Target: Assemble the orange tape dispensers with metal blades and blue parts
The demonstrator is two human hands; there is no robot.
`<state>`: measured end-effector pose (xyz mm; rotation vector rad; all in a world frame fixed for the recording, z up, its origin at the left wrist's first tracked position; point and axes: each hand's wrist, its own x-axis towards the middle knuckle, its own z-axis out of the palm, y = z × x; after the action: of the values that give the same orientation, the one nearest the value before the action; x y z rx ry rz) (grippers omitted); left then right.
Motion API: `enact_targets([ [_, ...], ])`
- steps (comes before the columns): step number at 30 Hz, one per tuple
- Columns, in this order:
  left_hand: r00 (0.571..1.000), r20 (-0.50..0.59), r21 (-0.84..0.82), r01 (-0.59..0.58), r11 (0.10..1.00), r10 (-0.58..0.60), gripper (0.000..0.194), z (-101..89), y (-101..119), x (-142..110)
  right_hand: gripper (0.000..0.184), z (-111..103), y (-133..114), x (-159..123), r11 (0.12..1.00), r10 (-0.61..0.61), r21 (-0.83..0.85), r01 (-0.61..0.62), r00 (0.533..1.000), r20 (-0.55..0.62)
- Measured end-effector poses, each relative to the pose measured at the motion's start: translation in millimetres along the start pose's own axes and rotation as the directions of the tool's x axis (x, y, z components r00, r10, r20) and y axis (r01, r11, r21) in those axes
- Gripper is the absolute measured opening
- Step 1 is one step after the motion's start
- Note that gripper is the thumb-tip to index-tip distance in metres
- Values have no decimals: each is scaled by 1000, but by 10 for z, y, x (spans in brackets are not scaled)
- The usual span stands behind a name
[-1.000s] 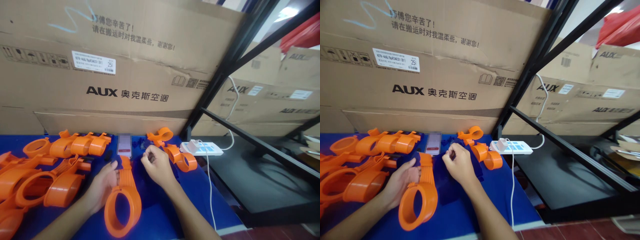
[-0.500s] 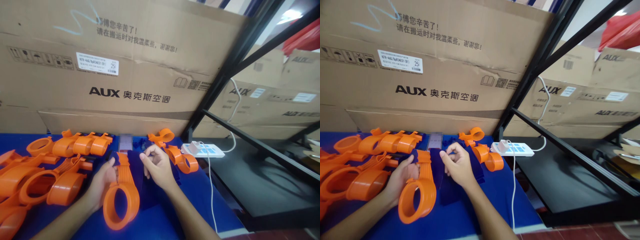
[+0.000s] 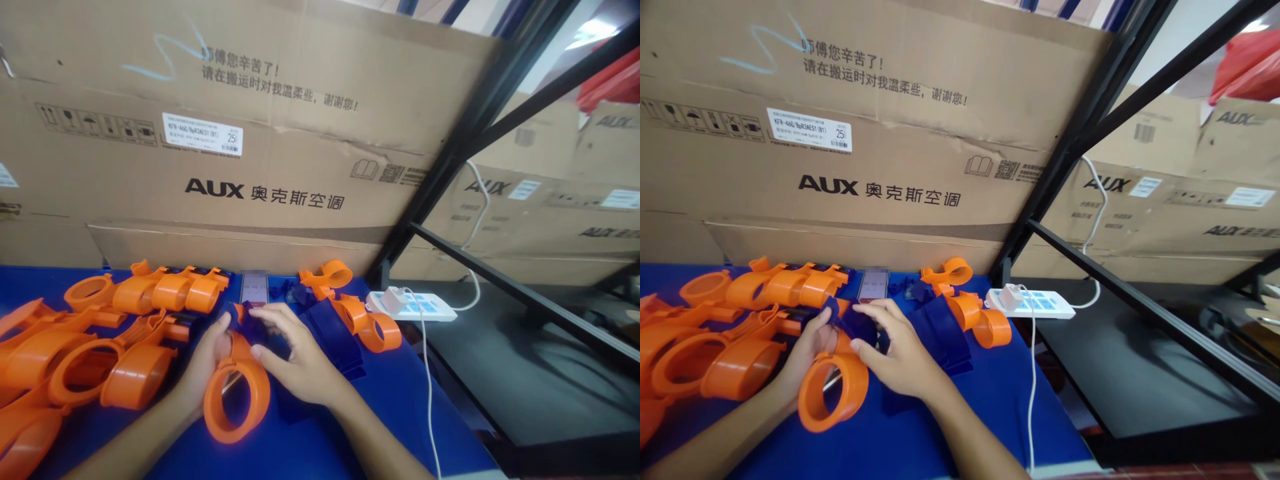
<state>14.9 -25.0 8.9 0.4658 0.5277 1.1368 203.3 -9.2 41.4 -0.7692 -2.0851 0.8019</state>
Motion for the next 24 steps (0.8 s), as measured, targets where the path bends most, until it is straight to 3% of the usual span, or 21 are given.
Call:
enact_targets([
  [5,992,-22,57,-123,991,125,53,60,8,-33,34,-83,13,-3,999,-50,-5,49,992,-116],
  [11,931,-92,170,-334,927,352,47,-51,-22,38,24,-209,13,0,999,-38,21,44,971,-234],
  [17,927,-160,205,-306,930,340,45,-115,-43,52,23,-227,1,7,999,-31,36,39,978,-207],
  [24,933,-139,243,-292,925,331,47,-59,-24,40,23,-222,-8,18,999,-53,-2,53,977,-205],
])
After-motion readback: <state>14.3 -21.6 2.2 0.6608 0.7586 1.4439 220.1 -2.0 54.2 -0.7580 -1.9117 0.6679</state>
